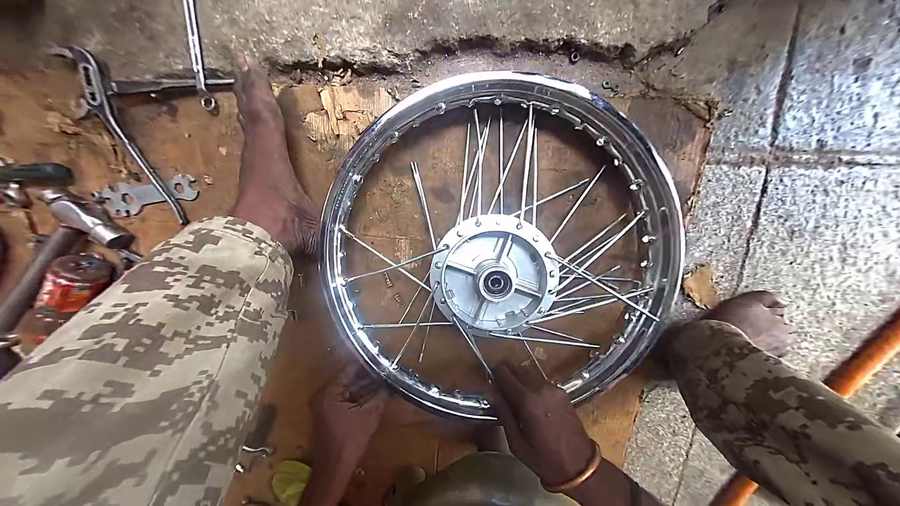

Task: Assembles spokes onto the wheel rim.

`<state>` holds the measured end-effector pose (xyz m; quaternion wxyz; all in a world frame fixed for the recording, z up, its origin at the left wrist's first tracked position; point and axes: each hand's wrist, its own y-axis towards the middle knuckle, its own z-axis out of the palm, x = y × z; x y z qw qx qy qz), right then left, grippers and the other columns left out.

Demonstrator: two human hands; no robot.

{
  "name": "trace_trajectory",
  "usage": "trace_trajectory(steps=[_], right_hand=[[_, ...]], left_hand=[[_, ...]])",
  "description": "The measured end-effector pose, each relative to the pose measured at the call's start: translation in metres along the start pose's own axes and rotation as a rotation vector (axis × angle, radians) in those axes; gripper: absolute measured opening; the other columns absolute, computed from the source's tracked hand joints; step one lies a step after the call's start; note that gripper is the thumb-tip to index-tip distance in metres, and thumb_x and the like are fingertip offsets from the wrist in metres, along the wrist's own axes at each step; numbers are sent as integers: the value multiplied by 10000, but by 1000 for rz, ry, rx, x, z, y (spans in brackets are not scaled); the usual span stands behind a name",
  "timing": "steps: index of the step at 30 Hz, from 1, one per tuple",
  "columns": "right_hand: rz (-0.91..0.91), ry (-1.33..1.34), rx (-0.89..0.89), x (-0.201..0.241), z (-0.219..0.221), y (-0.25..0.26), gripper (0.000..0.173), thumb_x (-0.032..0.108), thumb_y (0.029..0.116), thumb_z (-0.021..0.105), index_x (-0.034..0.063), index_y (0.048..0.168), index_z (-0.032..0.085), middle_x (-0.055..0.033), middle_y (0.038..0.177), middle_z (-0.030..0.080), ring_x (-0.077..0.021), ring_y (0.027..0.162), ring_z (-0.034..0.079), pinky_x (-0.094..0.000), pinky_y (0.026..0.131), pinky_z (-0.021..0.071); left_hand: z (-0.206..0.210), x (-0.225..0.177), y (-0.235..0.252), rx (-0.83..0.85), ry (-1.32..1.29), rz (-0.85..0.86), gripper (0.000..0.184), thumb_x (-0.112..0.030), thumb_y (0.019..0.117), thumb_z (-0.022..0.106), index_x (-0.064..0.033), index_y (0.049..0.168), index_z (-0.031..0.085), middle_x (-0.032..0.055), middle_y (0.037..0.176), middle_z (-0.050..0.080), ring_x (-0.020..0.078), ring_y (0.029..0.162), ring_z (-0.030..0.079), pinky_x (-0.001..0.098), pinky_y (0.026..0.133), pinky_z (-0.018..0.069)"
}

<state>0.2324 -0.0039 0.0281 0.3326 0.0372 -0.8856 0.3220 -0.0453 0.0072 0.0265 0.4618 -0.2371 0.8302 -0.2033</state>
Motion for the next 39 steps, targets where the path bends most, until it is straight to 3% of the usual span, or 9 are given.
trace_trajectory(steps=[4, 9, 14, 18, 22, 25, 28, 34, 39], right_hand=[[-18, 14, -38, -4, 1, -4, 364, 416, 997, 511, 107, 971, 702, -48, 817, 669, -223, 719, 681, -414, 615, 582], [-22, 16, -50, -3, 3, -5, 400, 479, 989, 513, 124, 940, 691, -23, 786, 638, -201, 679, 651, -390, 567, 556], [-4, 25, -26, -6, 0, -3, 402, 502, 980, 530, 135, 956, 691, -6, 802, 649, -180, 697, 654, -384, 590, 561], [1, 47, -32, -5, 1, -3, 396, 466, 1002, 515, 120, 967, 703, -28, 836, 677, -198, 747, 681, -392, 632, 580], [49, 135, -20, -5, 0, 7, 387, 408, 1046, 451, 122, 1024, 711, -43, 810, 683, -213, 730, 694, -417, 630, 584], [54, 247, -72, -2, 5, 23, 314, 321, 1049, 476, 105, 1030, 704, -33, 751, 662, -200, 655, 663, -426, 594, 566], [-2, 270, -204, 1, 2, 40, 247, 201, 995, 513, 76, 922, 714, -22, 691, 651, -164, 587, 639, -375, 542, 558], [-55, 272, -169, -6, -10, 43, 205, 166, 974, 535, 94, 944, 725, 18, 733, 677, -115, 626, 663, -335, 585, 590], [-22, 285, -177, -15, -17, 40, 266, 337, 992, 564, 177, 1013, 776, 67, 809, 702, -42, 681, 646, -284, 617, 574]], left_hand=[[-14, 0, 1, 262, -7, -25, 162, -112, 945, 642, -24, 1055, 722, 25, 897, 769, 120, 781, 747, 289, 732, 649], [-8, -4, 5, 128, 77, 11, 213, -81, 810, 760, -29, 1014, 729, 15, 877, 775, 97, 779, 759, 256, 732, 660], [-12, -2, 9, 144, 135, 69, 173, -162, 839, 728, -82, 992, 736, -25, 883, 765, 66, 820, 744, 247, 781, 643], [-30, -6, 24, 251, -237, -240, 740, -359, 849, 732, 29, 1419, 462, 140, 1232, 683, 252, 1059, 714, 412, 873, 633], [-32, -18, 41, 272, -387, -314, 921, -463, 913, 709, -118, 1602, 202, 185, 1292, 641, 343, 1056, 706, 477, 858, 632], [-12, -22, 31, 174, -143, -235, 730, -374, 963, 639, -53, 1534, 317, 102, 1132, 709, 228, 912, 735, 364, 742, 646], [-3, -21, 7, 120, -148, -215, 664, -286, 941, 611, 43, 1466, 373, 74, 1105, 690, 145, 949, 707, 313, 793, 620], [3, -4, -9, 114, -336, -223, 582, -197, 931, 599, 74, 1407, 400, 117, 1073, 698, 203, 983, 705, 335, 868, 603], [-3, -2, -3, 124, -317, -246, 575, -236, 935, 603, 48, 1401, 422, 126, 1093, 698, 229, 992, 707, 354, 845, 615]])
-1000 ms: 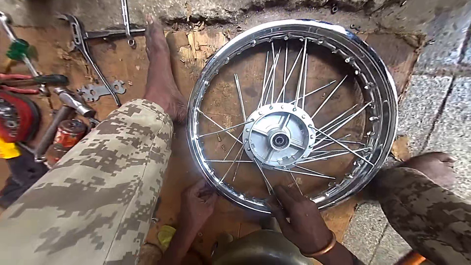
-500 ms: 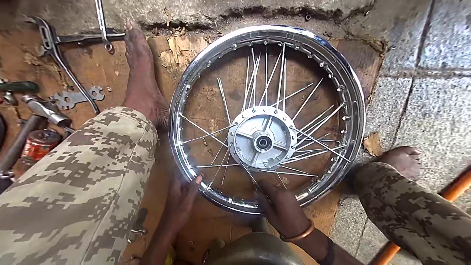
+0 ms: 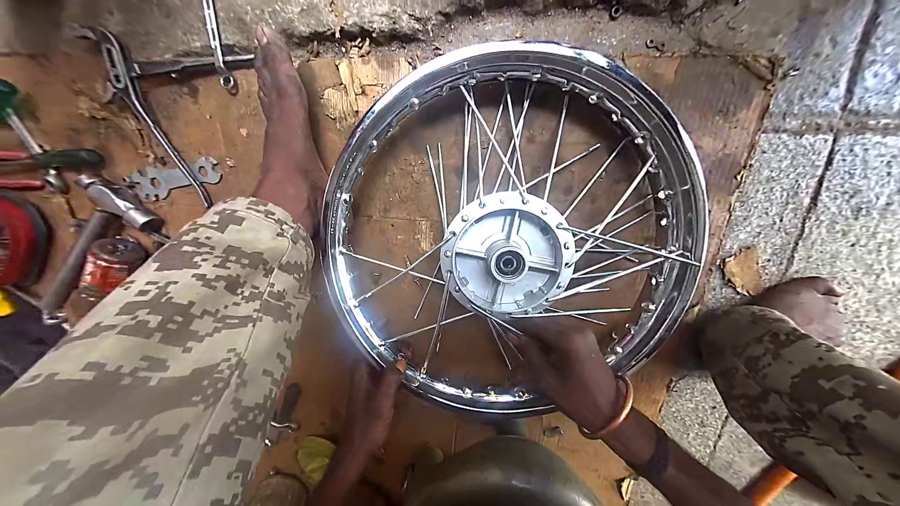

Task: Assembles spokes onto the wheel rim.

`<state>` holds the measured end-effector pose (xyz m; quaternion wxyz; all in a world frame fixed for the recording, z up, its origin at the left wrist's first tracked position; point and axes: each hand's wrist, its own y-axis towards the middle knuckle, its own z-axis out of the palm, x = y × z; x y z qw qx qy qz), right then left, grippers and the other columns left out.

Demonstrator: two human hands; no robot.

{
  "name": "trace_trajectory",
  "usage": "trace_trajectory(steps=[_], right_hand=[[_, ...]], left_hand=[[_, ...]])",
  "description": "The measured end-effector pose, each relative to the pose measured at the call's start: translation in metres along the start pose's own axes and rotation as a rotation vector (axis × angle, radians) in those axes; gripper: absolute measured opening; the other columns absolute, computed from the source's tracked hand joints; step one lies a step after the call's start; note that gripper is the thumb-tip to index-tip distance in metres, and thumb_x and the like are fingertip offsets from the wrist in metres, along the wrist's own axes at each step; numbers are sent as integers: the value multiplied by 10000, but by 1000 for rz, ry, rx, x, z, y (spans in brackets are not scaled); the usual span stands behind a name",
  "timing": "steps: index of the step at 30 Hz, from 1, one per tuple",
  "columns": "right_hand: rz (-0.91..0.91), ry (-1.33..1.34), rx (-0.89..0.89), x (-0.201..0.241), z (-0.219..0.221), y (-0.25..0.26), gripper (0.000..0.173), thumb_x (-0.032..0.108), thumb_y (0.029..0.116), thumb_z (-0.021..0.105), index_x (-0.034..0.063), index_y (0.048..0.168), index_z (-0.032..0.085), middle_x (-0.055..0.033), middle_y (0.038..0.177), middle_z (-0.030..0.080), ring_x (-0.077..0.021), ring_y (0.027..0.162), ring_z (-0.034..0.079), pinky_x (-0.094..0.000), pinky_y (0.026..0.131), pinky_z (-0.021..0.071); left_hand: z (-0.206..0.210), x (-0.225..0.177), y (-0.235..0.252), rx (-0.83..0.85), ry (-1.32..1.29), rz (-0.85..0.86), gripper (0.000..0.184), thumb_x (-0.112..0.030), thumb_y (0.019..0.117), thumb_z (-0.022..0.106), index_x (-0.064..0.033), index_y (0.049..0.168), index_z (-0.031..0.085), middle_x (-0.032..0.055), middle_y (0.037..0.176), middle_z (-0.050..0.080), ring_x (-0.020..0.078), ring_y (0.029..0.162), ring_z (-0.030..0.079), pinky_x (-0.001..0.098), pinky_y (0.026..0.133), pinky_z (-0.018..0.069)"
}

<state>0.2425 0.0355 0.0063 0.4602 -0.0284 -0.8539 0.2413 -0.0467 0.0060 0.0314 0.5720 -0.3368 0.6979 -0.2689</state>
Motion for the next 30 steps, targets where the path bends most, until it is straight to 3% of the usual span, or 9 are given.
trace_trajectory(steps=[8, 12, 15, 18, 21, 23, 26, 28, 30], right_hand=[[136, -18, 367, -13, -9, -16, 315, 451, 996, 540, 178, 970, 696, 58, 670, 590, -76, 581, 579, -304, 540, 504], [101, -104, 371, -9, -6, -23, 289, 398, 991, 522, 155, 955, 674, -2, 694, 611, -175, 632, 631, -415, 569, 533], [150, -126, 414, 1, -7, -24, 268, 328, 990, 545, 103, 1037, 682, -70, 782, 667, -266, 713, 678, -497, 639, 560], [158, -148, 431, 5, -4, -29, 245, 294, 982, 568, 93, 1074, 675, -89, 842, 686, -287, 746, 690, -511, 656, 566], [143, -152, 462, 6, -4, -29, 239, 280, 984, 571, 106, 1102, 684, -91, 900, 697, -287, 780, 694, -511, 671, 566], [131, -152, 466, 7, -5, -31, 240, 262, 984, 563, 120, 1125, 695, -95, 958, 708, -292, 826, 706, -517, 688, 571], [114, -144, 460, 9, -5, -32, 268, 252, 982, 557, 124, 1168, 701, -116, 1013, 709, -309, 867, 710, -529, 707, 571], [95, -137, 438, 6, -4, -33, 280, 247, 977, 557, 114, 1178, 700, -119, 1008, 710, -308, 851, 711, -523, 696, 573], [61, -135, 428, 5, -5, -37, 253, 257, 986, 552, 101, 1115, 703, -111, 978, 709, -290, 838, 709, -497, 688, 572]], left_hand=[[23, -3, -12, -182, -79, 42, 719, -76, 935, 601, -32, 1499, 158, 157, 1147, 663, 267, 1002, 719, 376, 776, 648], [17, -1, -13, -185, 17, 20, 578, -117, 944, 618, 65, 1437, 379, 162, 1166, 708, 257, 1003, 730, 368, 805, 647], [16, -8, -16, -293, 244, 28, 782, -221, 850, 721, 42, 1489, 354, 158, 1294, 602, 164, 1093, 677, 299, 842, 624], [17, -18, -19, -446, 556, 374, 849, -236, 744, 827, 57, 1389, 359, 230, 1311, 524, 246, 1162, 572, 368, 871, 538], [32, -31, -20, -322, 569, 645, 396, -239, 857, 793, -71, 1161, 601, 90, 1164, 636, 151, 1104, 624, 312, 888, 560], [59, -39, -21, -25, 445, 444, 314, -218, 934, 689, -18, 1175, 679, 54, 1124, 723, 140, 1008, 711, 325, 853, 630], [90, -40, -11, 359, 43, -31, 386, -183, 1032, 568, 43, 1344, 589, 130, 1290, 687, 242, 1183, 676, 395, 1022, 576], [102, -40, 1, 451, -243, -231, 392, -171, 1062, 506, 47, 1381, 572, 186, 1357, 645, 315, 1246, 633, 452, 1077, 528], [110, -39, 12, 426, -451, -341, 369, -153, 1051, 471, 65, 1339, 548, 247, 1331, 635, 332, 1175, 661, 444, 1030, 529]])
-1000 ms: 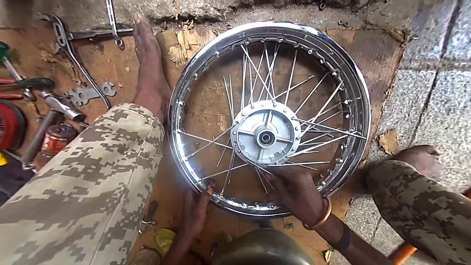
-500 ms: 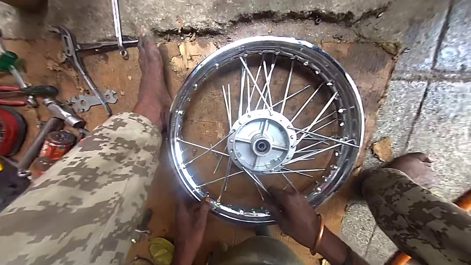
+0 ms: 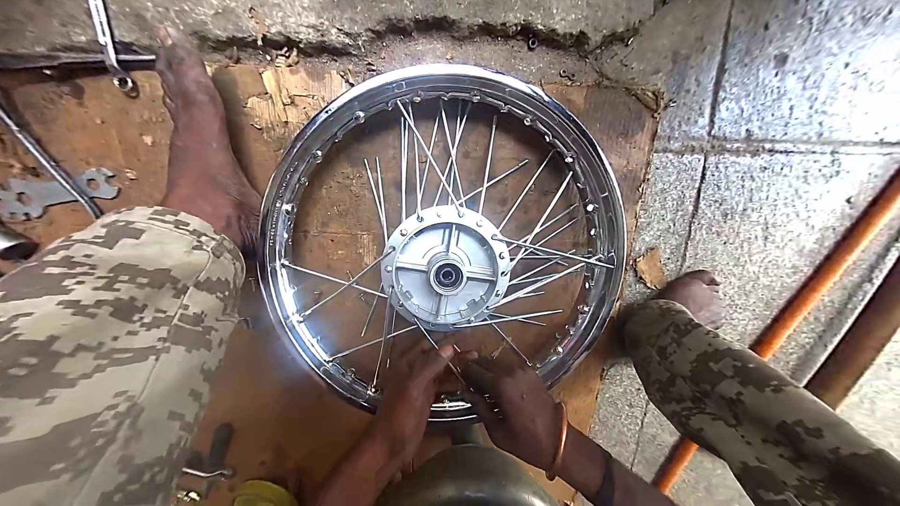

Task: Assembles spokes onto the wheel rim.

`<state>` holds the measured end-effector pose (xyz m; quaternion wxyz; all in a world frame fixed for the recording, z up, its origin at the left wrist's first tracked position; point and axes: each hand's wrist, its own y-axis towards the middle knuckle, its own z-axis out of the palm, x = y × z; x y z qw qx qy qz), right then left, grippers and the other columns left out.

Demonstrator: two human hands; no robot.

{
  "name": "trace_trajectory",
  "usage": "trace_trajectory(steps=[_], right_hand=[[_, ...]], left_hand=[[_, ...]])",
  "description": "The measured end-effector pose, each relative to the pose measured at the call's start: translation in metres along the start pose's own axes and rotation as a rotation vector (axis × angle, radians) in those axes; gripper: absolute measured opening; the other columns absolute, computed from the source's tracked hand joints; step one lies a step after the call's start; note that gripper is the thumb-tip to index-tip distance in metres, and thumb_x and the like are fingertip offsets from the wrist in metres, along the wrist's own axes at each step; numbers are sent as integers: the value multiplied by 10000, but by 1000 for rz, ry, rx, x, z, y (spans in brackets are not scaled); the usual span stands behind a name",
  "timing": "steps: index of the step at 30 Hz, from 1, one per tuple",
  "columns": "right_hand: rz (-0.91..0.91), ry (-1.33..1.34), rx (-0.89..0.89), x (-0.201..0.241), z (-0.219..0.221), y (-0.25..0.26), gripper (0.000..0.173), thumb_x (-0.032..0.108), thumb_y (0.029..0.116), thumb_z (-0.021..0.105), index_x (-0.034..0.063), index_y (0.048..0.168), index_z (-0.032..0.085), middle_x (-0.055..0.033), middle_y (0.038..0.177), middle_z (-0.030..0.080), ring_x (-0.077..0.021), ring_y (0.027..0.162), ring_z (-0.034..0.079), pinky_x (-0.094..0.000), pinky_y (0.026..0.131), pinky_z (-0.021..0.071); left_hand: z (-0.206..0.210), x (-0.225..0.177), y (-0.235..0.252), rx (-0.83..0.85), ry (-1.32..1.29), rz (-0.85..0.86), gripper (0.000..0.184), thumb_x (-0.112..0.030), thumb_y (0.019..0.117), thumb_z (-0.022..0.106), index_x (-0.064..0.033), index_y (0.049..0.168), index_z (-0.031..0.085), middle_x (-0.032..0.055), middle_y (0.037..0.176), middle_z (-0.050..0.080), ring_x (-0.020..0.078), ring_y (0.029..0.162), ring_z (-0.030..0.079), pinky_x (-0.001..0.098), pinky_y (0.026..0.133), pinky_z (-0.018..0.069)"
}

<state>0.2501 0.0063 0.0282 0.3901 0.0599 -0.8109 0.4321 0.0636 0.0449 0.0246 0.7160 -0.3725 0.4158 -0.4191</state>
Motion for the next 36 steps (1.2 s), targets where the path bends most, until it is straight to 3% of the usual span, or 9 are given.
trace_trajectory(steps=[5, 10, 13, 16, 18, 23, 27, 33, 36], right_hand=[[-175, -141, -57, 9, 6, -12, 243, 258, 1003, 557, 78, 962, 714, -107, 928, 703, -276, 878, 717, -430, 715, 602], [-160, -125, -79, 9, -17, -23, 319, 358, 1006, 588, 83, 897, 707, -87, 890, 717, -242, 830, 728, -436, 666, 603], [-122, -168, -445, 4, -39, -24, 402, 516, 865, 748, 119, 914, 709, -48, 806, 673, -191, 702, 672, -394, 563, 567], [-140, -285, -491, -9, -55, -16, 733, 650, 782, 769, 149, 1306, 662, -90, 1242, 648, -247, 1062, 634, -434, 859, 559], [-148, -390, -479, -22, -60, -13, 747, 620, 782, 755, 173, 1369, 640, -90, 1297, 635, -279, 1087, 610, -464, 858, 519], [-118, -491, -534, -44, -67, -14, 267, 130, 864, 571, 104, 1057, 753, -67, 1017, 722, -272, 931, 677, -436, 762, 559], [-102, -506, -583, -50, -76, -8, 260, 136, 900, 528, 92, 1044, 740, -102, 963, 670, -302, 890, 625, -449, 739, 511], [-16, -432, -378, -41, -81, -15, 170, 269, 894, 568, 159, 862, 693, 15, 721, 600, -163, 599, 624, -376, 483, 512], [-26, -408, -381, -44, -89, -11, 159, 265, 875, 605, 163, 827, 717, 29, 704, 620, -176, 673, 629, -381, 559, 514]], left_hand=[[2, 3, 16, 100, -269, -40, 318, -224, 1091, 397, 7, 1205, 584, 191, 1061, 702, 219, 848, 709, 368, 851, 592], [-4, 18, 18, 371, -321, -53, 506, -356, 1127, 253, -63, 1460, 497, 211, 1463, 530, 119, 703, 608, 252, 622, 505], [-3, 14, 18, 395, -263, -75, 538, -392, 1115, 273, -56, 1465, 505, 213, 1437, 550, 229, 981, 684, 322, 734, 580], [-2, 13, 18, 387, -254, -73, 565, -419, 1108, 315, -13, 1454, 500, 241, 1385, 574, 314, 1120, 664, 415, 836, 599], [-1, 14, 20, 397, -236, -55, 588, -446, 1096, 361, 8, 1447, 491, 251, 1358, 588, 351, 1183, 639, 505, 942, 573], [-1, 17, 22, 428, -201, 3, 549, -408, 1105, 360, -12, 1457, 505, 217, 1427, 556, 341, 1265, 590, 555, 1025, 513], [0, 16, 21, 462, -228, -9, 511, -340, 1112, 369, -51, 1526, 447, 210, 1553, 447, 373, 1354, 520, 575, 1043, 492], [2, 17, 16, 368, -84, 30, 459, -278, 1113, 366, -1, 1462, 475, 243, 1379, 594, 352, 1245, 610, 506, 1071, 496], [8, 20, 11, 410, -10, 54, 501, -264, 1128, 297, 47, 1492, 448, 278, 1246, 648, 345, 1156, 655, 474, 1073, 503]])
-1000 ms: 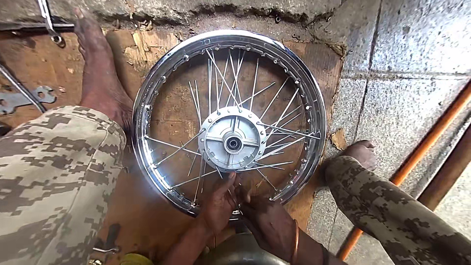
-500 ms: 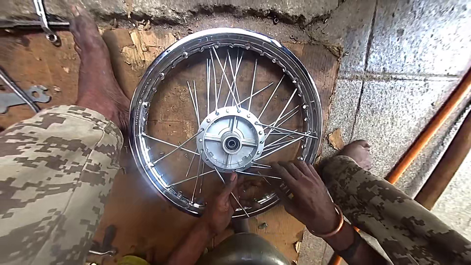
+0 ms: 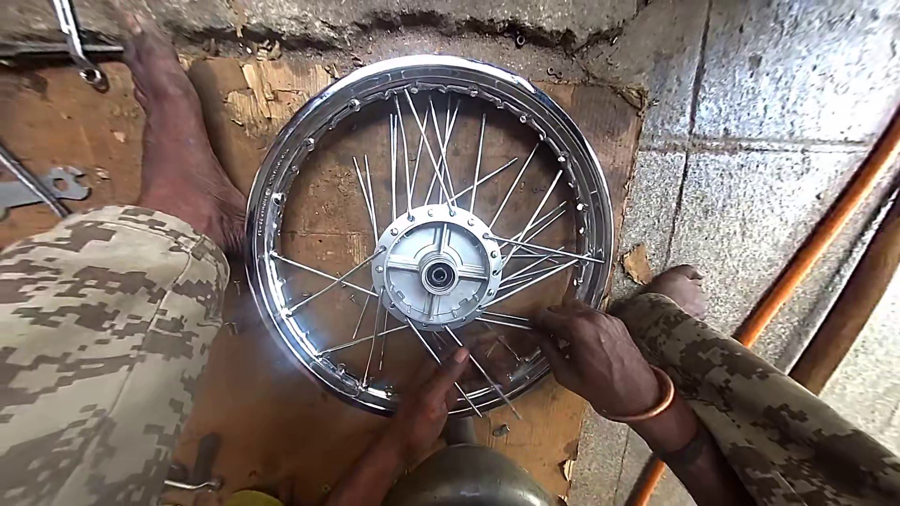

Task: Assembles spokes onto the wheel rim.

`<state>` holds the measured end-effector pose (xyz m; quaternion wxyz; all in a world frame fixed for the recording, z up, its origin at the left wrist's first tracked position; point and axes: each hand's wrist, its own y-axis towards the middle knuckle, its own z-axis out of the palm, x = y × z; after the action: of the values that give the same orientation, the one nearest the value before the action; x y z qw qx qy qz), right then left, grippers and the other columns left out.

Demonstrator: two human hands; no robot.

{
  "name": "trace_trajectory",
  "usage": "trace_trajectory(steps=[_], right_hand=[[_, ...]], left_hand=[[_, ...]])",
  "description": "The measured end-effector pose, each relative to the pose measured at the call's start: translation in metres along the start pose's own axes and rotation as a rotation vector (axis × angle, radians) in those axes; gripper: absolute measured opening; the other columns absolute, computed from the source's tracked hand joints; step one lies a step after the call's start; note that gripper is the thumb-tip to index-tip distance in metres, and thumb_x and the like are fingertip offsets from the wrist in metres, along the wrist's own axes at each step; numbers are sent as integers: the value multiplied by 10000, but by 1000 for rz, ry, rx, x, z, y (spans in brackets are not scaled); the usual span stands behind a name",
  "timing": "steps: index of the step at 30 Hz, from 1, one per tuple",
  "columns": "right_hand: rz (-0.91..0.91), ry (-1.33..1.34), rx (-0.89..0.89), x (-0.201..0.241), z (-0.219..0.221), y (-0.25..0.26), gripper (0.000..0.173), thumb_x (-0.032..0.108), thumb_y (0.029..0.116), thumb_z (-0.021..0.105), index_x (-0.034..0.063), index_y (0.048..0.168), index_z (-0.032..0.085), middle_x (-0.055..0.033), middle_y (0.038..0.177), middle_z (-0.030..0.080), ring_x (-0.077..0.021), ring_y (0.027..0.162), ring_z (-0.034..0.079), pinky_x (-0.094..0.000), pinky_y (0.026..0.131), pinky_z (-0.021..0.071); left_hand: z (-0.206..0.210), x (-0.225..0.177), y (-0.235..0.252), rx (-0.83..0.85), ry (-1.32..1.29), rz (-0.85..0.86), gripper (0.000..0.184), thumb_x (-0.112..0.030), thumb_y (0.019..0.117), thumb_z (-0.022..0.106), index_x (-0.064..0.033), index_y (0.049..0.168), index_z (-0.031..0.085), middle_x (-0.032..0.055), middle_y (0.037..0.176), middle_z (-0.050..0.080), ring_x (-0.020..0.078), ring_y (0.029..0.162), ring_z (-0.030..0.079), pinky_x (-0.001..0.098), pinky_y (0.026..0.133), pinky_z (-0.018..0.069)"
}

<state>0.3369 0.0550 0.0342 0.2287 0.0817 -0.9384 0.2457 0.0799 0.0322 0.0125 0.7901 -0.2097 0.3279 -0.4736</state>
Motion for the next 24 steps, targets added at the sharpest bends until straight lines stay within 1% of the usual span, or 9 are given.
trace_trajectory(steps=[2, 4, 7, 9, 12, 15, 18, 21, 24], right_hand=[[-1, -24, -27, -2, 4, -1, 178, 277, 887, 584, 173, 799, 698, 42, 687, 600, -173, 689, 617, -364, 568, 502], [24, -81, -77, 0, 6, -3, 205, 280, 913, 573, 161, 813, 708, 28, 717, 620, -194, 732, 617, -368, 605, 499], [62, -125, -152, 5, 13, -8, 209, 215, 964, 560, 115, 925, 738, -48, 844, 662, -266, 876, 641, -413, 727, 527], [79, -102, -211, 6, 20, -12, 217, 208, 964, 553, 106, 946, 744, -61, 847, 660, -272, 865, 639, -418, 728, 523], [93, -67, -209, 8, 16, -15, 246, 277, 964, 552, 115, 910, 728, -32, 802, 653, -237, 806, 633, -399, 691, 511], [84, -94, -95, 18, 12, -20, 273, 321, 955, 544, 150, 826, 714, 6, 703, 631, -199, 673, 632, -370, 553, 498], [105, -10, 8, 36, 11, -31, 264, 321, 935, 540, 162, 818, 715, 15, 650, 617, -188, 613, 637, -384, 521, 512], [110, 235, 155, 49, 14, -44, 318, 318, 970, 500, 116, 995, 743, -16, 653, 618, -194, 561, 626, -419, 515, 531], [146, 530, 386, 44, 8, -46, 352, 291, 1004, 508, 98, 1206, 723, -39, 805, 711, -175, 696, 680, -416, 662, 577]], left_hand=[[4, 1, -2, -10, -16, -18, 477, -243, 1129, 303, 47, 1468, 470, 277, 1247, 652, 358, 1146, 664, 481, 1039, 531], [7, 0, -2, -42, -14, -34, 431, -220, 1123, 330, 43, 1409, 516, 250, 1370, 601, 378, 1226, 635, 507, 1025, 556], [3, 2, -3, -32, -21, -38, 438, -218, 1123, 347, 38, 1442, 504, 218, 1481, 530, 374, 1352, 539, 528, 1100, 494], [2, 0, -3, -3, -33, -43, 446, -224, 1123, 346, 26, 1461, 494, 213, 1511, 503, 371, 1381, 512, 528, 1121, 473], [2, -2, -3, 39, -39, -47, 453, -229, 1124, 336, 1, 1492, 465, 202, 1545, 470, 366, 1406, 488, 527, 1140, 452], [0, 0, -2, 58, -52, -53, 455, -219, 1125, 340, -3, 1509, 452, 208, 1545, 465, 367, 1411, 479, 525, 1156, 435], [-2, -1, 0, 100, -43, -42, 474, -235, 1124, 356, -11, 1536, 422, 199, 1564, 446, 364, 1429, 458, 520, 1169, 422], [-6, 1, -2, 143, -11, -12, 512, -269, 1121, 378, -3, 1559, 374, 209, 1555, 451, 364, 1421, 466, 514, 1176, 413], [-9, -1, -8, 158, 40, -14, 537, -285, 1120, 385, -2, 1573, 330, 226, 1537, 466, 381, 1400, 485, 511, 1172, 417]])
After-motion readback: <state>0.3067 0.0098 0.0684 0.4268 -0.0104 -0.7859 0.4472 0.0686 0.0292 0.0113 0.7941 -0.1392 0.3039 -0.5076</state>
